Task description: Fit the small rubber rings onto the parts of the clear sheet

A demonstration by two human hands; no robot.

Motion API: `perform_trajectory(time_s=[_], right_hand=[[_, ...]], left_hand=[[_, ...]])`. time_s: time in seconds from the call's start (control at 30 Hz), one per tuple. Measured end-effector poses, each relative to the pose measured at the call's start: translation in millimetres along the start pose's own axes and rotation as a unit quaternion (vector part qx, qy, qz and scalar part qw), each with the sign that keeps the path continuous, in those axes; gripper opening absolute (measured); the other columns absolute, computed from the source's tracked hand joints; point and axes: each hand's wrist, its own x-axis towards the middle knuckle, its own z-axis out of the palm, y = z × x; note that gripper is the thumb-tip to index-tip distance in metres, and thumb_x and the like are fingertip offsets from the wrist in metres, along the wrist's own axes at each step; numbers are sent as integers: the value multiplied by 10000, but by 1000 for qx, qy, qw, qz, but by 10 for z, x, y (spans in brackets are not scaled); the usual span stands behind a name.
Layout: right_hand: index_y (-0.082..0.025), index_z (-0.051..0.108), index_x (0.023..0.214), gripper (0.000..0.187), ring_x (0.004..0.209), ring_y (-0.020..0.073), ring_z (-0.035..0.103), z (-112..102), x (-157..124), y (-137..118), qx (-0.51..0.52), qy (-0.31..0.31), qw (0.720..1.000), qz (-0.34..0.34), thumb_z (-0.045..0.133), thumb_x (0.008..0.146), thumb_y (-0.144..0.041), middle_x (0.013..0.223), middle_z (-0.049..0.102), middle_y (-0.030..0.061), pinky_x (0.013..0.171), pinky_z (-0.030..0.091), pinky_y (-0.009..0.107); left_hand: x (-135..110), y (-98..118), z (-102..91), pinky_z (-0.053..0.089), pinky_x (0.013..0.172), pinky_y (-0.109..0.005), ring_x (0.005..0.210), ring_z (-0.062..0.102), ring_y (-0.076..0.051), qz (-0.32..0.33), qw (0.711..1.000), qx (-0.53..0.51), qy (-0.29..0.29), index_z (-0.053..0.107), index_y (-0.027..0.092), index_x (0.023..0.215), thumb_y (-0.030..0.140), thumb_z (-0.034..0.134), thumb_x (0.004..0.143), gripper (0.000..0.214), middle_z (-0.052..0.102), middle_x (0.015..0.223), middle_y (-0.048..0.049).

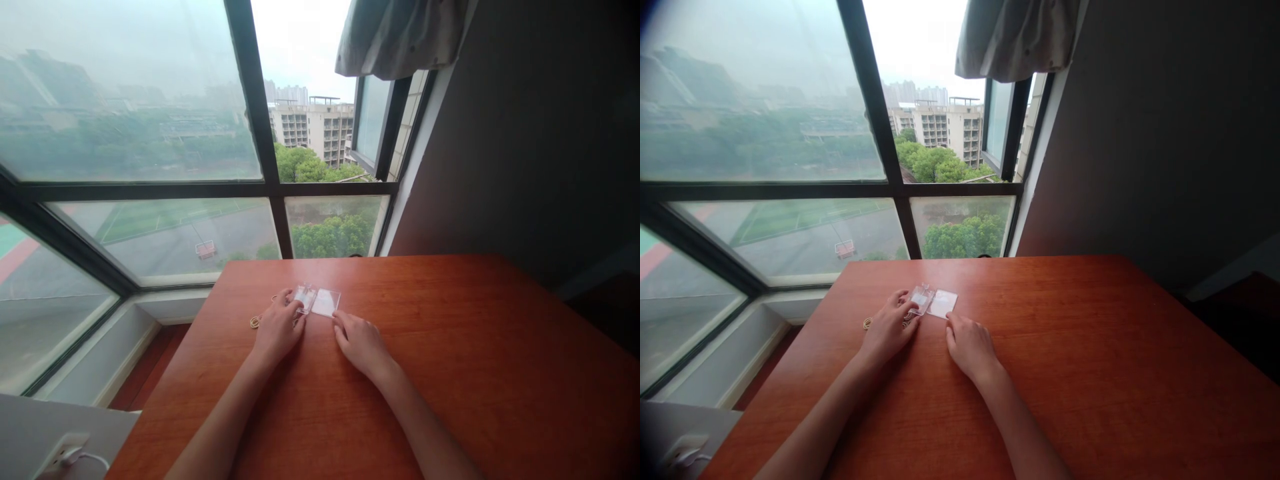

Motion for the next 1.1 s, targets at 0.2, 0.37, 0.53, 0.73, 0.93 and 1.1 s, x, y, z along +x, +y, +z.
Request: perform_trajectory(time_s=[0.2, 0.37, 0.53, 0.73, 0.93, 1.1], right_hand=[[-255, 610, 1048, 195, 874, 194, 647, 71, 75, -33, -58, 8, 998, 25, 448, 938, -263, 1000, 687, 49, 690, 405, 255], [-258, 615, 1029, 190, 849, 170, 647, 142, 121, 24, -69, 29, 996, 52, 445, 947, -270, 993, 689, 41, 658, 394, 233], [-262, 630, 993, 171, 836, 161, 645, 170, 132, 66, -63, 52, 994, 72, 470, 932, -255, 953, 702, 28, 637, 373, 222], [-258, 628, 976, 172, 826, 160, 644, 169, 119, 85, -51, 59, 995, 67, 466, 921, -241, 946, 708, 18, 627, 355, 225], [-256, 634, 1008, 191, 870, 164, 639, 175, 90, 124, -26, 62, 997, 48, 467, 917, -233, 988, 709, 22, 663, 367, 228], [-256, 643, 1027, 206, 902, 163, 639, 153, 72, 124, -9, 65, 997, 40, 472, 916, -222, 1017, 709, 19, 696, 384, 224]], left_hand=[[-22, 108, 54, 478, 932, -372, 1117, 573, -257, 60, 997, -43, 9, 612, 226, 1122, 251, 526, 860, 277, 483, 1340, -116], [63, -111, -38, 439, 985, -415, 1175, 533, -284, 19, 999, -16, 48, 562, 213, 1240, 303, 503, 871, 384, 523, 1327, -119], [110, -521, -197, 444, 947, -430, 1142, 526, -317, -90, 993, 60, 35, 628, 194, 1159, 373, 455, 878, 376, 539, 1275, -140], [65, -530, -341, 469, 835, -352, 922, 608, -248, -92, 988, 54, -111, 686, 219, 1033, 355, 418, 875, 339, 591, 1020, -105], [-30, -126, -372, 475, 761, -296, 830, 625, -208, -35, 985, -9, -168, 678, 177, 940, 302, 456, 857, 267, 610, 973, -100], [-49, -31, -336, 472, 749, -267, 838, 627, -196, 18, 981, -84, -172, 680, 201, 986, 325, 468, 863, 275, 640, 967, -74]])
